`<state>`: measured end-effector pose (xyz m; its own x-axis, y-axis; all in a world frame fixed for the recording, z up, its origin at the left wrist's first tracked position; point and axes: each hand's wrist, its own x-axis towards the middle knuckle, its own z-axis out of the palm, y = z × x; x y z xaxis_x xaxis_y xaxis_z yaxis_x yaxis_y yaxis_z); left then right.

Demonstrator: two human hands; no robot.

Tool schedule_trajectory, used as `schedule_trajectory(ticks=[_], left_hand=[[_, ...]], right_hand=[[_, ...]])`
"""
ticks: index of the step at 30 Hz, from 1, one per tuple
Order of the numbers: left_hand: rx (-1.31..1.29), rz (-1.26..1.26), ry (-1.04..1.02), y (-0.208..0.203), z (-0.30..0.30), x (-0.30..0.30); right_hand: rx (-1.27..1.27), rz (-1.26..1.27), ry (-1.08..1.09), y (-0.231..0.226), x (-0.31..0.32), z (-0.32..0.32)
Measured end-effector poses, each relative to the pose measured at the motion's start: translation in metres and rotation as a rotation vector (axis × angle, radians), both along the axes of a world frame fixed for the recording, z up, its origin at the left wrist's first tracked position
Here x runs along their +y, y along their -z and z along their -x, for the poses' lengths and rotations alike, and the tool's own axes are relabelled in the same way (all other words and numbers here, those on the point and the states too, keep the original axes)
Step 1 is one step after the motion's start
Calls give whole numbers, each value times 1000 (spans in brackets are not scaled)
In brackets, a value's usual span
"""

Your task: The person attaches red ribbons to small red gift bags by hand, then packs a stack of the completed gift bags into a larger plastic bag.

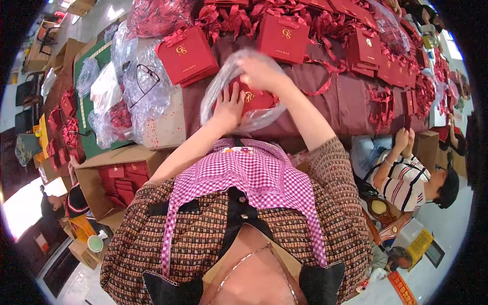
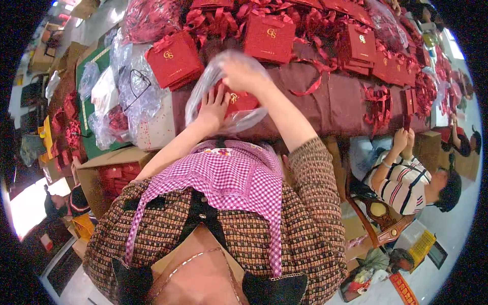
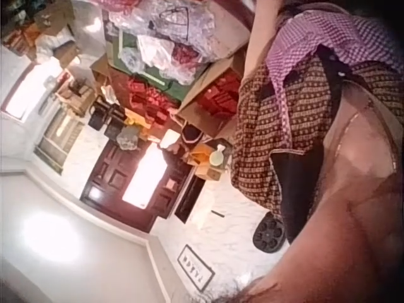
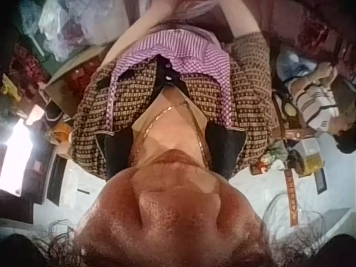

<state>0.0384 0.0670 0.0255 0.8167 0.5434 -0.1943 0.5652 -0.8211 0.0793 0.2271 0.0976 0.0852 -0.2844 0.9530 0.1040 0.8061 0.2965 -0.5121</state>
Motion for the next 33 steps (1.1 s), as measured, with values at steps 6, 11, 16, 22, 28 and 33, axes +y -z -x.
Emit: schedule_trajectory(ticks=[6,11,16,22,28,33], left_hand=[[123,1,20,0,-8,0],[30,-62,43,1,0,-2],[-106,50,27,-3,-2,2],[-20,-7,67,-7,-7,3],[14,19,79,-3,-7,5],[16,5,88,-8,-7,3]], right_hand=[[291,-14,105,-5,27,-7],[250,269,-39,-37,-76,7],[-9,612,-60,-25,-136,-12],[1266,279,521,-33,-93,-88],[819,91,906,71,-61,-171],[841,308,853,110,-53,-202]])
